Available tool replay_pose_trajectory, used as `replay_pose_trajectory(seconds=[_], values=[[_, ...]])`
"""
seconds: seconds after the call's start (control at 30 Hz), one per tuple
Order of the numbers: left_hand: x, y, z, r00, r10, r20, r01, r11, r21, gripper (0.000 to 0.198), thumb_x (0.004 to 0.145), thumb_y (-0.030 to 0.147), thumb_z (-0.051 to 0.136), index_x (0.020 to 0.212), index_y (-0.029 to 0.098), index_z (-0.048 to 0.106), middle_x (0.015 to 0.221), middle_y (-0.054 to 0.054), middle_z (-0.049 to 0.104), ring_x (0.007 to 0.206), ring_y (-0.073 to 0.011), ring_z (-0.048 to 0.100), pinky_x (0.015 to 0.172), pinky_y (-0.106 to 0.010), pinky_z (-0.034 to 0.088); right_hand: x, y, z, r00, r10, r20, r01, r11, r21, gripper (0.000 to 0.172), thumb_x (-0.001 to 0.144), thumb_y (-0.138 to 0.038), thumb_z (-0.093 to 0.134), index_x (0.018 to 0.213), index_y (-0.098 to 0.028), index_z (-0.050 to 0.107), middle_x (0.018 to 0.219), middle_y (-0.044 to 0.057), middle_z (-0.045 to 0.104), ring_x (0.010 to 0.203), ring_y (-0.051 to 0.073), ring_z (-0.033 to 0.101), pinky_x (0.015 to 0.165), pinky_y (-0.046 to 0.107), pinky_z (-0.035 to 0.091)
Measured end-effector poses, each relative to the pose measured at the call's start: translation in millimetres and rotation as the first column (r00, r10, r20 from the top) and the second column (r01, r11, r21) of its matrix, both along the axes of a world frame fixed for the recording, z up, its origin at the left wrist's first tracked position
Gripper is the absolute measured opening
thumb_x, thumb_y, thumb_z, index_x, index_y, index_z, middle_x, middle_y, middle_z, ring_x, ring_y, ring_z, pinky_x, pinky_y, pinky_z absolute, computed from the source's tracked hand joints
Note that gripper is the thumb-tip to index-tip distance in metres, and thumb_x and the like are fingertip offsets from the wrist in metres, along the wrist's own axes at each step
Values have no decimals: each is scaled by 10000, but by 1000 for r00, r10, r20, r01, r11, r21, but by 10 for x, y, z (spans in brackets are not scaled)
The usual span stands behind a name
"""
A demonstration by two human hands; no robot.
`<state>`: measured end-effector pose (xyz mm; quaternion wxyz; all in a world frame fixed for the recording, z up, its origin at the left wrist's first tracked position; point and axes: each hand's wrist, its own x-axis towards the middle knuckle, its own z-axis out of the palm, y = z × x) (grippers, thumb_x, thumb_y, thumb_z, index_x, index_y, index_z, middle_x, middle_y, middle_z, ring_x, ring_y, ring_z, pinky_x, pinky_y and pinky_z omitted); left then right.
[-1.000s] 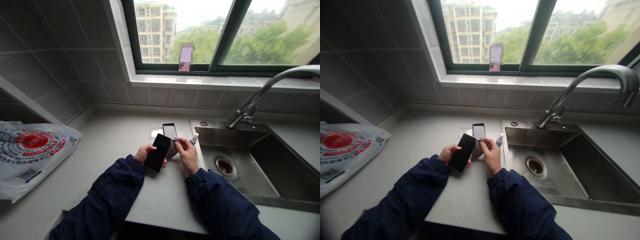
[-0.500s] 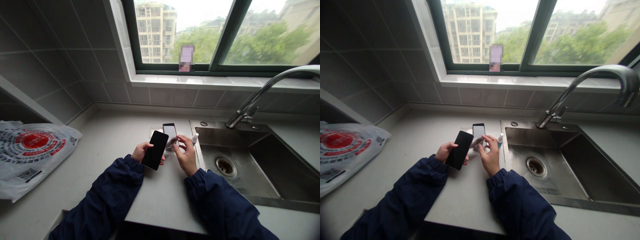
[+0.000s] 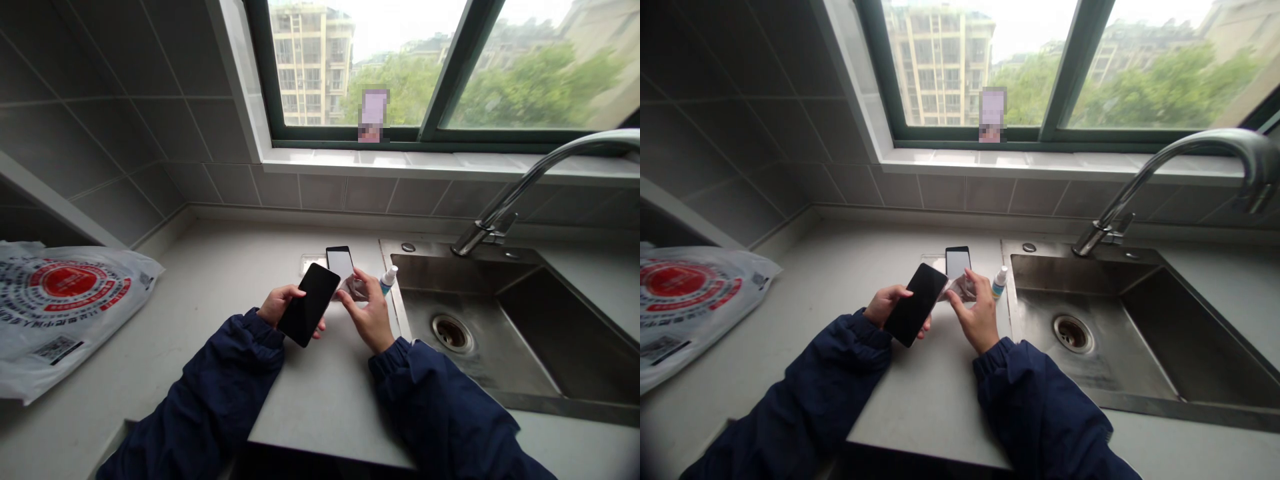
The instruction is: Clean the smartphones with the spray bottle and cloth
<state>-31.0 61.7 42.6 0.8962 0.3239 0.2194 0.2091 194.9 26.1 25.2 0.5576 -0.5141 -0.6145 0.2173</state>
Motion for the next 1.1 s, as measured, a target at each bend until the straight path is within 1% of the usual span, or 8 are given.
replay_pose_trajectory(seconds=[0.17, 0.33, 0.4, 0.53, 0.63, 0.77, 0.93, 1.1], values=[[-54, 16, 79, 999, 54, -6, -54, 998, 19, 510, 791, 383, 455, 1073, 10, 659, 859, -239, 721, 821, -329, 698, 745, -436, 527, -3, 59, -89, 966, 66, -250, -116, 975, -189, 646, 797, -404, 772, 1369, -208, 546, 1228, 110, 636, 1077, 255, 641, 948, 419, 536], [-61, 36, 112, 993, 120, 15, -121, 992, 30, 512, 778, 376, 459, 1083, 17, 659, 835, -218, 712, 793, -311, 688, 712, -423, 540, -30, 110, -105, 786, 52, -616, -301, 902, -308, 863, 674, -382, 869, 1423, -207, 478, 1101, 73, 712, 907, 201, 694, 791, 329, 573], [-61, 49, 101, 987, 163, 10, -163, 986, 25, 506, 774, 373, 464, 1068, 12, 662, 842, -224, 713, 801, -312, 691, 723, -428, 546, -31, 113, -83, 731, 7, -682, -322, 886, -335, 790, 657, -377, 880, 1353, -205, 548, 987, 42, 730, 819, 177, 689, 707, 286, 561], [-63, 68, 85, 975, 224, 8, -224, 974, 34, 506, 778, 373, 463, 1037, -11, 666, 857, -246, 712, 816, -329, 695, 732, -434, 549, -8, 101, -33, 678, -32, -734, -317, 889, -331, 422, 730, -427, 823, 1047, -179, 695, 941, 32, 730, 783, 149, 678, 697, 258, 551], [-72, 70, 100, 972, 230, 52, -232, 972, 31, 522, 782, 364, 456, 1097, -5, 650, 841, -223, 710, 817, -327, 690, 726, -441, 548, 3, 89, 0, 654, -47, -755, -318, 888, -331, 343, 755, -447, 796, 940, -176, 697, 927, 29, 727, 760, 141, 674, 712, 270, 562], [-99, 61, 108, 983, 119, 140, -125, 992, 33, 600, 781, 367, 444, 1256, 27, 582, 875, -195, 712, 801, -313, 685, 698, -437, 543, -2, 72, 45, 621, -69, -781, -344, 871, -350, 319, 727, -427, 810, 880, -184, 673, 827, 15, 714, 706, 149, 671, 669, 280, 564], [-139, 20, 64, 989, -88, 122, 80, 994, 69, 537, 776, 352, 445, 1139, -3, 621, 852, -235, 707, 813, -342, 695, 706, -456, 541, 16, 79, 44, 603, -77, -794, -373, 853, -366, 274, 718, -404, 785, 830, -192, 654, 793, 10, 697, 656, 155, 663, 642, 299, 560], [-119, -28, 72, 967, -254, 12, 254, 967, 24, 427, 758, 241, 459, 1088, 39, 640, 846, -208, 706, 818, -362, 713, 715, -501, 549, 20, 92, -4, 676, -54, -735, -291, 897, -333, 266, 740, -424, 762, 778, -188, 645, 754, 8, 676, 654, 155, 637, 635, 287, 535]])
